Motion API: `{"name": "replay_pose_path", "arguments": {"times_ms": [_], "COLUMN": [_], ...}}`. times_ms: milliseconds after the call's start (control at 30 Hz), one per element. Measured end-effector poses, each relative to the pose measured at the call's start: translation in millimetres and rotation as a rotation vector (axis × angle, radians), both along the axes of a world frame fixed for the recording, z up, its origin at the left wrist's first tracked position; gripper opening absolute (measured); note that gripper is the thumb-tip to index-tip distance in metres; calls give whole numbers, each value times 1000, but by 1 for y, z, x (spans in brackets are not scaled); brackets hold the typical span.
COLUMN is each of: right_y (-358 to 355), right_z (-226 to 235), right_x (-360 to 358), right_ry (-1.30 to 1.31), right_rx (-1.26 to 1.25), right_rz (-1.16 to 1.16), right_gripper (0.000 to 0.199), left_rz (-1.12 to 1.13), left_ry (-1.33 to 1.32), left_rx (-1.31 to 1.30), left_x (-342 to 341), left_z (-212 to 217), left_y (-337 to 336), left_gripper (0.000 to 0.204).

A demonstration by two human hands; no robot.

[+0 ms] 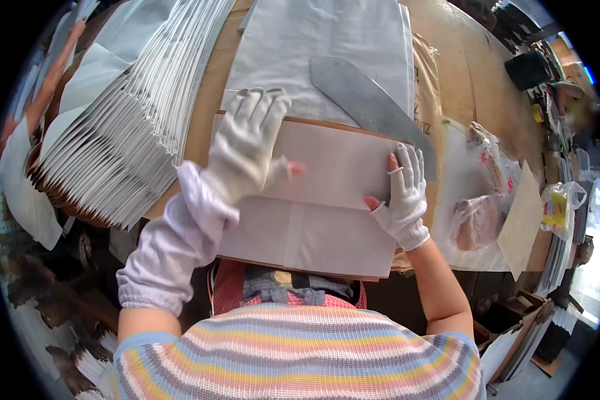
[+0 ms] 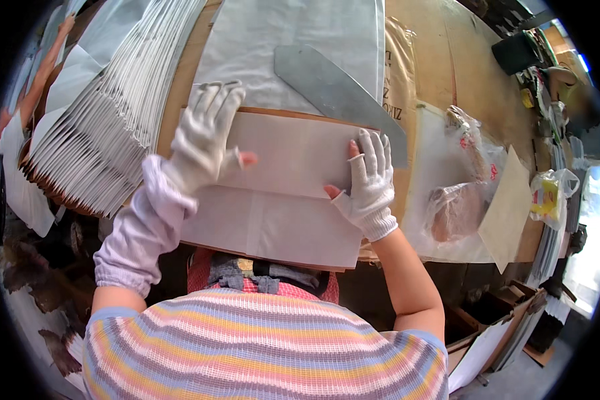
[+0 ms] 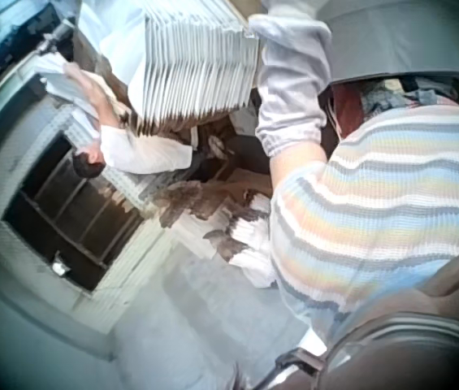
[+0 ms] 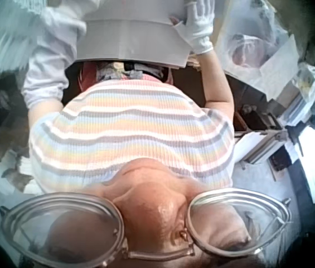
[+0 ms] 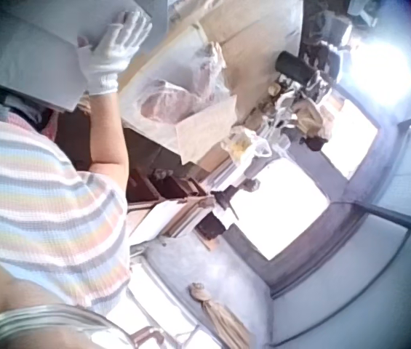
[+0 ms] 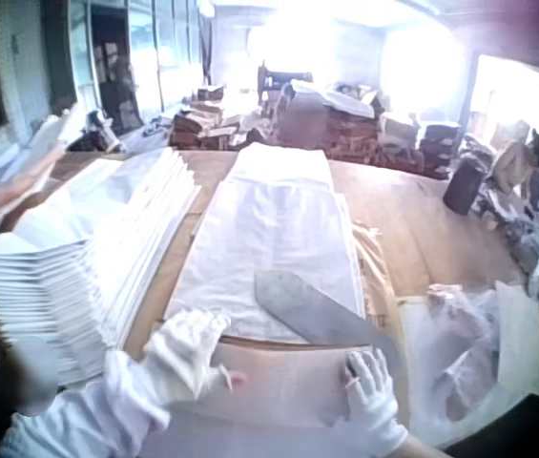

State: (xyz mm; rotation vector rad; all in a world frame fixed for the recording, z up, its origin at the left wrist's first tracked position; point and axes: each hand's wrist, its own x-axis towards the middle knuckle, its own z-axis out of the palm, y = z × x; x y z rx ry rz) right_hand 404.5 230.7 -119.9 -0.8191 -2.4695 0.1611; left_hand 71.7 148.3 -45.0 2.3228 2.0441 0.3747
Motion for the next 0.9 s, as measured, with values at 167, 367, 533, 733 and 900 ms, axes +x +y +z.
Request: {"name": "replay_pose_path", "arguments": {"times_ms": [167,367,533,733,900], "right_y": [-43,-71,-59,-103,-99], "right_z": [26,108,109,114,84], "right_x": [5,-56,-97,-85,-11], "right_ry": [-27,98,194,26,398], "right_rx": [47,42,198,114,-354], "right_rz": [-121,57,150,348,171], "right_gripper": [90,71,41,17,62], "left_rz": [-208,-131,-118,227,-252], "left_ry": [-174,1,-8,388,513], "left_rx": [287,167,121,-48,472], "left_x": [-14,11,12,29,36], "left_z": [31,64,71,65,37], "left_y": [-11,-55,-59,28,-19], "left_gripper": [74,83,72,55,30]}}
